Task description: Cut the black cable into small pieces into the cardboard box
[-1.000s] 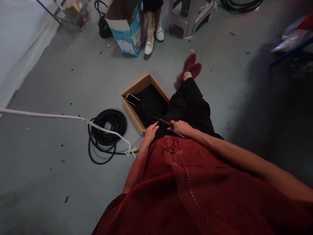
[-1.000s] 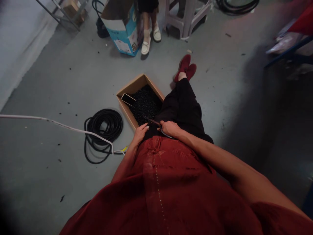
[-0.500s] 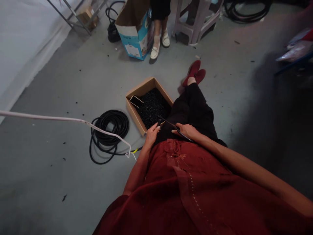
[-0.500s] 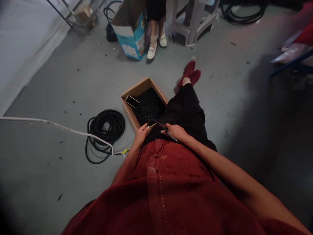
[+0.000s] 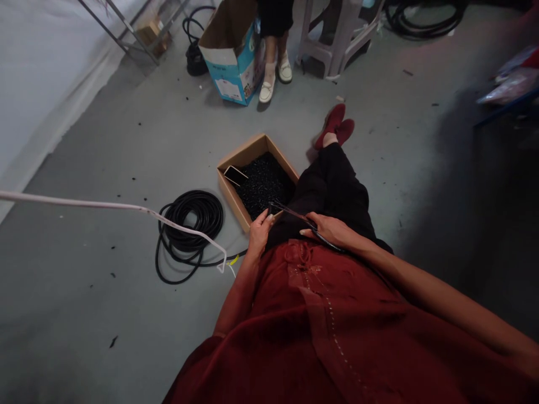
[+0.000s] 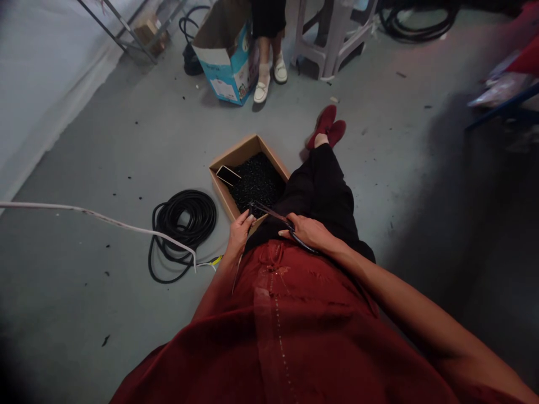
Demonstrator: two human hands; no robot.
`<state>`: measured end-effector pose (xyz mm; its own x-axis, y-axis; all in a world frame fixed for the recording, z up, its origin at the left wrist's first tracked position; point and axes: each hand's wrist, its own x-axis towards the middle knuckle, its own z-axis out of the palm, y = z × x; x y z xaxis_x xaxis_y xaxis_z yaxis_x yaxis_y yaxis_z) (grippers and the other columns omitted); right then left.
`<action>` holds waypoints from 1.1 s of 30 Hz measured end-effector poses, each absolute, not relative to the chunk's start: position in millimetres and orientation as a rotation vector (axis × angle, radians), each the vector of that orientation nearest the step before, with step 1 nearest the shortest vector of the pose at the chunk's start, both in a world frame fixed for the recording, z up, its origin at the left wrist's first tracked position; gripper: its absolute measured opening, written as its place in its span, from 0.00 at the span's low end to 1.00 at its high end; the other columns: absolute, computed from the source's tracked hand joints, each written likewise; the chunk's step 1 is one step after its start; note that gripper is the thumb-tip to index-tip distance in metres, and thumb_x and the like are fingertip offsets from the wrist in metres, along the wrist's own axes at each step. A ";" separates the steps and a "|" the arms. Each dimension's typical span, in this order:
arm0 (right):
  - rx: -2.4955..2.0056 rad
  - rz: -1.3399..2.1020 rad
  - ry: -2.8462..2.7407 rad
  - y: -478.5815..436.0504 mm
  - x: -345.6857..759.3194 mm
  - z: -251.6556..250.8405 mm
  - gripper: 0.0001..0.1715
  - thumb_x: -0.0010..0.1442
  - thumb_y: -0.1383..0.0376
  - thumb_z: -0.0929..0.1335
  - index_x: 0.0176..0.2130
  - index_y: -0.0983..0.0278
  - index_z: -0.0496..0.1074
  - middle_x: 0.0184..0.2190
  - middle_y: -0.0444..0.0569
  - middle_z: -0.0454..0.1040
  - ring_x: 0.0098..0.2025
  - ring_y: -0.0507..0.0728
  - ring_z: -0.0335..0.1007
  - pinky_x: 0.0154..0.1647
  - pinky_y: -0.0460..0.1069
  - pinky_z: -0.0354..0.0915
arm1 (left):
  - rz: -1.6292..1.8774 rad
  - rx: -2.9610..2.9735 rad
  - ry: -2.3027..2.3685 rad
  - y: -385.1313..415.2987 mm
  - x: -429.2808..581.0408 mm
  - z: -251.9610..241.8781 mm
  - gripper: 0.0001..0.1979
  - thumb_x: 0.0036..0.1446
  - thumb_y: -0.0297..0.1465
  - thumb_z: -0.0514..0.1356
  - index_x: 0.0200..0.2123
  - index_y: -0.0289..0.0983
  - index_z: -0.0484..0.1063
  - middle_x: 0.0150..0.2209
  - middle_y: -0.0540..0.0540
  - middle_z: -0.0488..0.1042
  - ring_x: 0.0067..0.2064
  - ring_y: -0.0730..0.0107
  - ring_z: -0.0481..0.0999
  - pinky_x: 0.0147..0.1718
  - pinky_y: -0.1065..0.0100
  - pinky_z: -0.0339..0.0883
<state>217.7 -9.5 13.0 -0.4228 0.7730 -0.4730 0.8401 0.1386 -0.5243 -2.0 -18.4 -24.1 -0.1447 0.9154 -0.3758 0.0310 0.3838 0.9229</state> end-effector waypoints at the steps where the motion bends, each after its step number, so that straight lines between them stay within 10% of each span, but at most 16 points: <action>1: 1.632 -1.148 2.303 -9.2 216.2 14.8 0.33 0.56 0.43 0.57 0.50 0.62 0.61 0.45 0.56 0.71 0.43 0.62 0.69 0.37 0.50 0.59 | 0.975 0.893 1.514 -18.6 -1.7 -23.7 0.24 0.51 0.37 0.58 0.51 0.34 0.67 0.35 0.46 0.76 0.33 0.74 0.71 0.38 0.69 0.64; 33: 1.540 -1.111 2.354 -1.2 199.3 22.1 0.35 0.52 0.41 0.60 0.50 0.62 0.60 0.42 0.56 0.69 0.42 0.63 0.67 0.36 0.50 0.59 | 0.901 1.050 1.534 -22.1 -3.4 -24.6 0.20 0.53 0.37 0.57 0.49 0.38 0.70 0.47 0.45 0.73 0.43 0.66 0.73 0.46 0.65 0.64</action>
<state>199.3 -1.2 22.1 -0.4765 0.7469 -0.4637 0.8329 0.2146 -0.5102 -3.4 -22.1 -24.6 -0.0941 0.9404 -0.3267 0.1727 0.3386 0.9249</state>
